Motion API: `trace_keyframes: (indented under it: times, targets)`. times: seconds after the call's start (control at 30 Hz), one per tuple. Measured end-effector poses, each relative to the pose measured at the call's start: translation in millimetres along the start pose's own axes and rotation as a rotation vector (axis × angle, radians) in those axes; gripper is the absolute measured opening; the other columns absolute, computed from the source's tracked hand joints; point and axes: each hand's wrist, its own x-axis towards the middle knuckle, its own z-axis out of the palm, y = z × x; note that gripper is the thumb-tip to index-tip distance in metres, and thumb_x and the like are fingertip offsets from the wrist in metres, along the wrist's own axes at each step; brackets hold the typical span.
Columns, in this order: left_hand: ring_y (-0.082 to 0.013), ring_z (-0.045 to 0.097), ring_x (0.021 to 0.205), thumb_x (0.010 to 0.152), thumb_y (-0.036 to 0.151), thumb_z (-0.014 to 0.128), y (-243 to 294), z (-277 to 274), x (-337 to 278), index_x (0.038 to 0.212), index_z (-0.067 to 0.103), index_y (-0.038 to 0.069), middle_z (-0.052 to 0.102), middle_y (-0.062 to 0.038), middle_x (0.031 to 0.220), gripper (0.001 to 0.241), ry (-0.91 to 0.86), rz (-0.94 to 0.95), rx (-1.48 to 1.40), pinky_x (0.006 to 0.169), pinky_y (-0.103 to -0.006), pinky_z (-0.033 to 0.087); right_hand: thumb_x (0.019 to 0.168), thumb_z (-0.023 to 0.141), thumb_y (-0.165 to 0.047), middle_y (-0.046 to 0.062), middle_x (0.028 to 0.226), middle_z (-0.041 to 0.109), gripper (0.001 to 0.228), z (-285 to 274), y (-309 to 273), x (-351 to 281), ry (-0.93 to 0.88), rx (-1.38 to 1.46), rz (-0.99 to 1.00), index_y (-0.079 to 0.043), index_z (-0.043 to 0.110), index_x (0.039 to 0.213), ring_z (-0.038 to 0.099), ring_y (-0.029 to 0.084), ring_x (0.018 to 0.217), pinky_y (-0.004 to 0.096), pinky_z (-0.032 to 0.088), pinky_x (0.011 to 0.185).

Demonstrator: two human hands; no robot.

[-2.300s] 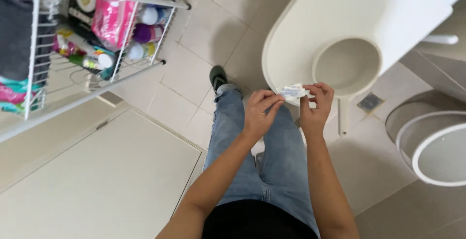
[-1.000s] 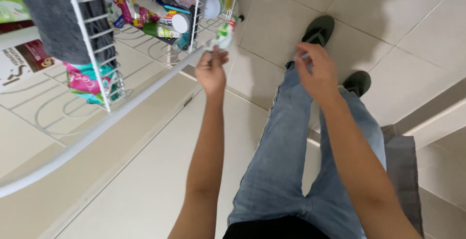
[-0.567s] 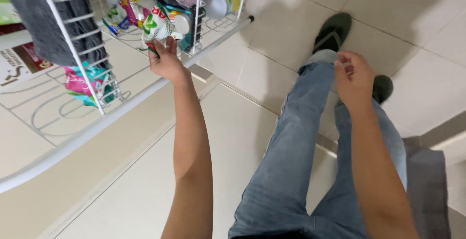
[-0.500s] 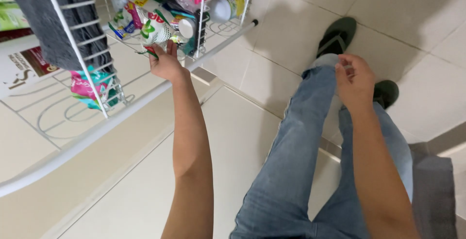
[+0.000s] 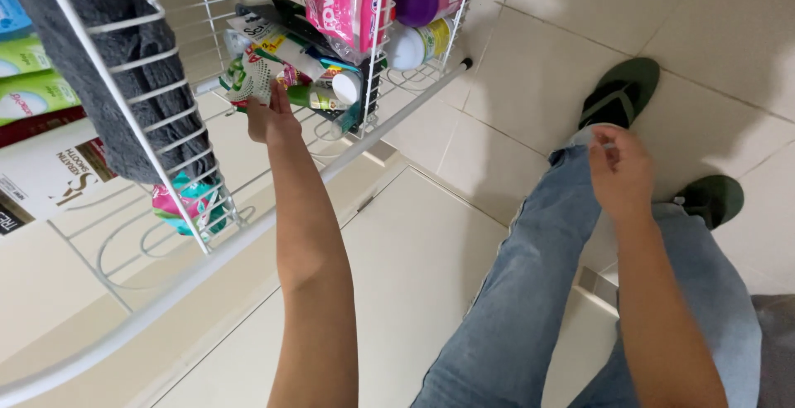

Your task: The person opens a door, then uses a handheld bidet sprayer to rinse the sink and toilet. They scoop water from a bucket into a bowl, retrieve a cleaning packet from a shelf, open it, and pour the contents into the bowl of water.

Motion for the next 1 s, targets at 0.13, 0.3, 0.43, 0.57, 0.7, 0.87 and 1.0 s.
trace_keyframes:
  times: [0.13,0.3,0.43,0.57,0.7,0.87,1.0]
  targets:
    - [-0.0328,0.071,0.084,0.102,0.011,0.05,-1.4,-3.4,43.9,0.126,0.052,-0.018,0.065,-0.029,0.105,0.039,-0.061,0.064,-0.015,0.073,-0.0338,0.066,0.102,0.066,0.004,0.015,0.108,0.066,0.024,12.3,-0.1,-0.1,0.011,-0.052,-0.032,0.005,0.067,0.126,0.059,0.021,0.084,0.032,0.05,0.074]
    - [-0.0522,0.073,0.079,0.099,0.012,0.055,-3.0,2.0,75.7,0.127,0.051,-0.014,0.061,-0.037,0.105,0.038,-0.002,0.168,0.054,0.074,-0.0517,0.07,0.108,0.067,-0.004,0.022,0.108,0.068,0.021,22.0,15.6,3.4,0.011,-0.056,0.024,-0.001,0.069,0.128,0.068,0.038,0.09,0.042,0.056,0.069]
    - [-0.0514,0.073,0.079,0.1,0.01,0.053,-7.1,4.8,96.6,0.129,0.052,-0.014,0.061,-0.036,0.105,0.038,0.002,0.18,0.069,0.074,-0.0509,0.071,0.108,0.068,-0.004,0.025,0.109,0.068,0.021,22.3,17.8,8.3,0.015,-0.068,0.013,0.0,0.07,0.129,0.068,0.039,0.092,0.044,0.056,0.069]
    - [-0.0563,0.072,0.093,0.101,0.014,0.058,-9.0,-6.6,131.3,0.14,0.053,-0.002,0.061,-0.037,0.122,0.043,0.028,0.373,0.172,0.083,-0.057,0.067,0.109,0.068,-0.004,0.024,0.109,0.069,0.022,26.0,21.0,9.1,0.01,-0.083,0.046,0.001,0.07,0.13,0.068,0.04,0.091,0.044,0.056,0.069]
    - [-0.0532,0.076,0.089,0.102,0.016,0.062,-20.4,-20.0,207.6,0.14,0.059,0.009,0.066,-0.029,0.124,0.039,0.029,0.475,0.305,0.083,-0.0573,0.068,0.107,0.07,-0.01,0.019,0.111,0.07,0.022,32.5,39.4,10.2,-0.025,-0.105,0.107,-0.005,0.071,0.128,0.067,0.034,0.091,0.04,0.056,0.072]
    - [-0.0312,0.073,0.068,0.101,0.01,0.06,-29.2,-7.9,183.2,0.128,0.066,0.007,0.068,-0.019,0.102,0.028,-0.051,0.475,0.376,0.063,-0.0404,0.068,0.109,0.066,-0.009,0.017,0.111,0.07,0.023,37.7,47.4,11.0,-0.039,-0.087,0.091,-0.005,0.071,0.131,0.068,0.031,0.091,0.038,0.057,0.07]
    - [-0.0433,0.076,0.102,0.087,0.019,0.094,-40.0,-14.3,194.3,0.137,0.058,0.012,0.069,-0.022,0.12,0.062,-0.179,0.519,0.662,0.087,-0.0649,0.061,0.106,0.069,-0.002,0.023,0.105,0.072,0.022,41.6,44.8,10.6,-0.021,-0.128,0.023,0.002,0.073,0.128,0.069,0.038,0.084,0.042,0.057,0.063]
